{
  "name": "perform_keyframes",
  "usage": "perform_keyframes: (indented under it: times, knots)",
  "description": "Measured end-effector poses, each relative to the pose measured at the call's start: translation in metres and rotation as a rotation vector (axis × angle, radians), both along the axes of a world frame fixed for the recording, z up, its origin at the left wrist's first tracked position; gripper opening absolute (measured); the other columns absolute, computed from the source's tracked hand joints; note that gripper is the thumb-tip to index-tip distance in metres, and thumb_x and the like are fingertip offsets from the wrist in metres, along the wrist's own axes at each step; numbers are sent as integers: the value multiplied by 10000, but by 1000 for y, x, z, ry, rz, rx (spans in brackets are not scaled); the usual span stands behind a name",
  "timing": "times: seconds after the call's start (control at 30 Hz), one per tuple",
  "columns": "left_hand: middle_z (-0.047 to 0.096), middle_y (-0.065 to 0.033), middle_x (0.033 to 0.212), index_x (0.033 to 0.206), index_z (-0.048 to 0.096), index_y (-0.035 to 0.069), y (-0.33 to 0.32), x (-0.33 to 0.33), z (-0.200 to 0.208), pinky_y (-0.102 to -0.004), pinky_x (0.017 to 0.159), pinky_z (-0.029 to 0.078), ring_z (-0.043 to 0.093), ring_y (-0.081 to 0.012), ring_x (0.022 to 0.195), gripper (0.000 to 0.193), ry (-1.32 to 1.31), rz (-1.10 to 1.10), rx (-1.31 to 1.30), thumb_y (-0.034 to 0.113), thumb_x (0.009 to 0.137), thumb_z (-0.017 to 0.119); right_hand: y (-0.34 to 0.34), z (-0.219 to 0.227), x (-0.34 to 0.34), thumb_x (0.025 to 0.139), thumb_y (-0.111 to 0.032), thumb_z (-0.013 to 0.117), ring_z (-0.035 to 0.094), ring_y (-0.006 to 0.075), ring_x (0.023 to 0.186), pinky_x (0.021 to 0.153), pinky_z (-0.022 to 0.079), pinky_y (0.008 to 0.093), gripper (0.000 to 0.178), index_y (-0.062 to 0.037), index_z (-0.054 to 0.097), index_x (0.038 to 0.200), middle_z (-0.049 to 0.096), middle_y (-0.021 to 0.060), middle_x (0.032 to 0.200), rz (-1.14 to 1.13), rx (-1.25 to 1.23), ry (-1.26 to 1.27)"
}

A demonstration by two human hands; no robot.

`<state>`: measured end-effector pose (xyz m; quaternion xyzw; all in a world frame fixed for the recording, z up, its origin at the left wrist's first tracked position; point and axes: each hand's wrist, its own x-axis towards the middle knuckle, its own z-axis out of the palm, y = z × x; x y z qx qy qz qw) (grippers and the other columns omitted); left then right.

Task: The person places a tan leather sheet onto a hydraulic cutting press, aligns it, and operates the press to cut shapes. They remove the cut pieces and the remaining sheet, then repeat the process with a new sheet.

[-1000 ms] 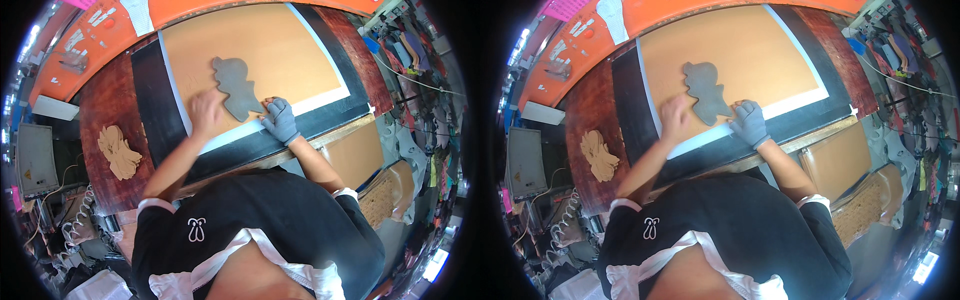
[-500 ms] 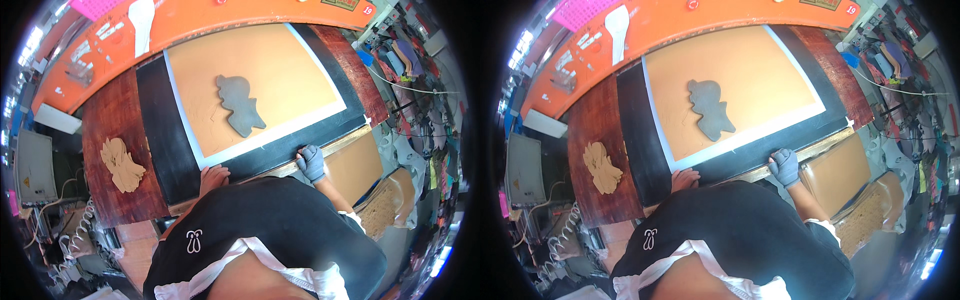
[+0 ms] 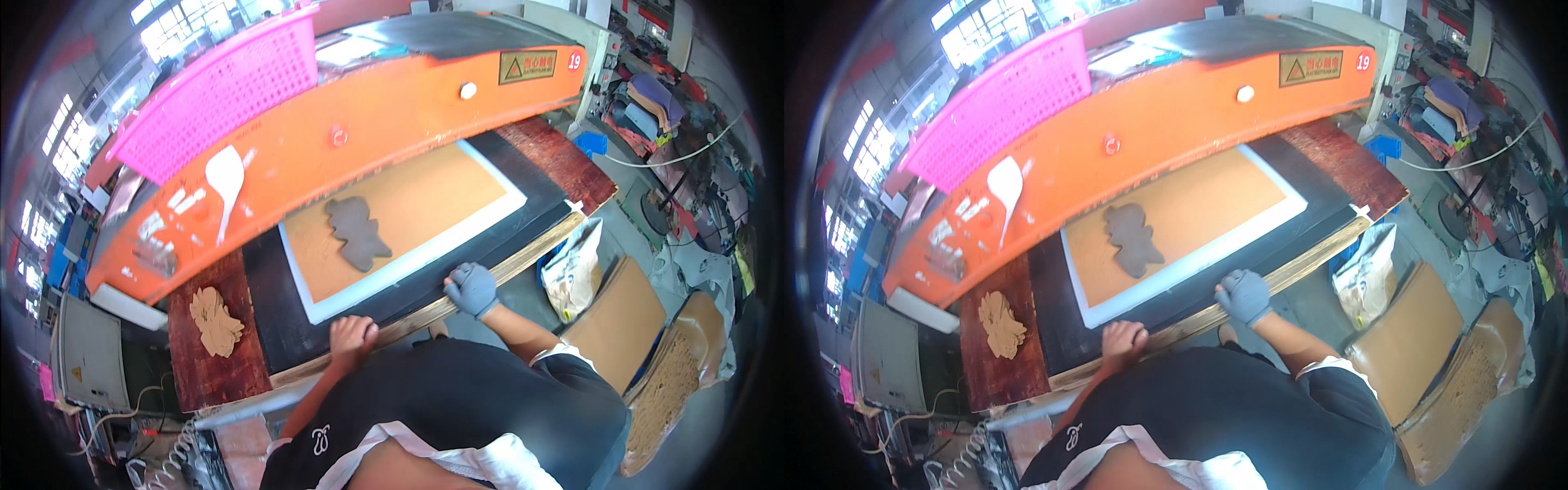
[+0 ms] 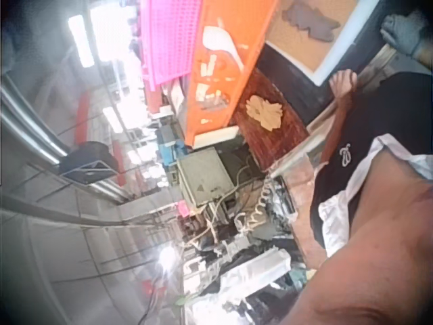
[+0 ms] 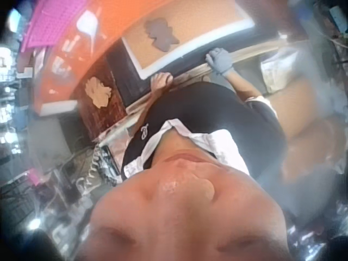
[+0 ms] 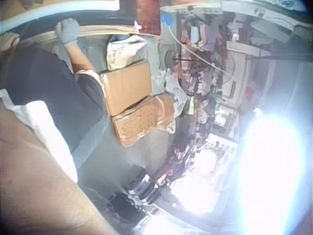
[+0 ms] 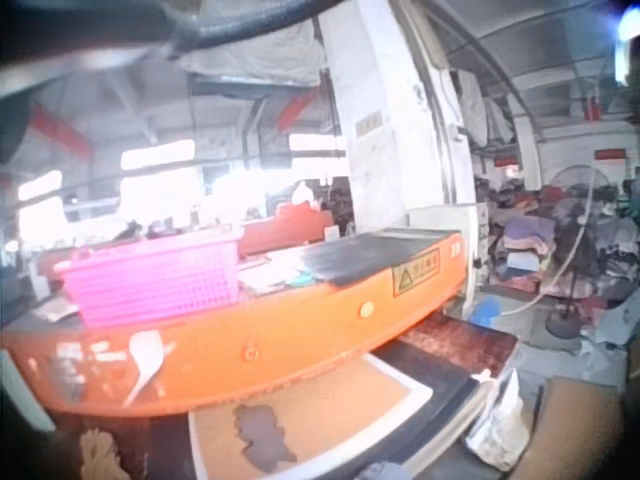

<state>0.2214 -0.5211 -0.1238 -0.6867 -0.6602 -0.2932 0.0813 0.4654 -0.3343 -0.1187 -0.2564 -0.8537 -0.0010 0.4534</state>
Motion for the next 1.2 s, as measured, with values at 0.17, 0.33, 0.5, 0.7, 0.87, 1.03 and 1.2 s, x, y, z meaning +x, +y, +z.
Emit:
perform_keyframes:
  times: [0.17, 0.33, 0.5, 0.7, 0.87, 1.03, 1.2]
  knots:
    - [503, -99, 722, 662, 529, 80, 21, 48, -25, -427, 637, 411, 518, -302, 743, 245, 58, 288, 173, 282, 755, 630, 23, 0, 1, 822, -279, 543, 547, 343, 707, 650, 444, 433, 228, -76, 570, 719, 568, 138, 719, 330, -288, 24]
    - [503, -135, 728, 630, 514, 51, 35, 33, -51, -466, 644, 402, 506, -345, 737, 268, 35, 423, 134, 254, 774, 613, 146, 64, 42, 917, -336, 417, 531, 380, 824, 754, 419, 412, 370, 4, 563, 911, 568, 222, 899, 37, -466, 514]
    - [476, -148, 684, 600, 475, 35, 54, 15, -72, -465, 595, 393, 491, -353, 683, 260, 137, 480, 230, 191, 767, 599, 265, 104, 48, 932, -307, 424, 500, 179, 666, 657, 421, 326, 357, 4, 545, 803, 519, 100, 692, 157, -545, 751]
    - [467, -165, 693, 623, 462, 26, 101, -50, -39, -476, 597, 381, 489, -369, 695, 228, 201, 537, 127, 155, 793, 540, 204, 47, 7, 850, -272, 532, 577, 278, 705, 656, 460, 367, 196, -83, 582, 837, 581, 90, 733, 144, -218, 170]
    - [456, -162, 689, 635, 454, 29, 112, -60, -30, -478, 598, 378, 487, -369, 691, 199, 233, 529, 127, 141, 787, 519, 176, 18, -13, 798, -415, 524, 565, 304, 709, 652, 445, 432, 348, -90, 642, 759, 575, 111, 760, 201, -177, -308]
    - [473, -171, 716, 643, 474, 23, 120, -62, -26, -478, 614, 393, 494, -378, 711, 214, 187, 512, 160, 173, 786, 528, 181, 19, -22, 812, -448, 508, 563, 285, 778, 683, 436, 423, 378, -97, 647, 791, 576, 97, 791, 180, -187, -427]
    - [465, -196, 696, 619, 470, -2, 123, -68, -23, -488, 644, 393, 493, -392, 720, 271, 46, 465, 182, 189, 794, 551, 173, 16, -21, 819, -425, 508, 566, 267, 803, 700, 411, 410, 338, -115, 637, 782, 579, 94, 801, 78, -85, -384]
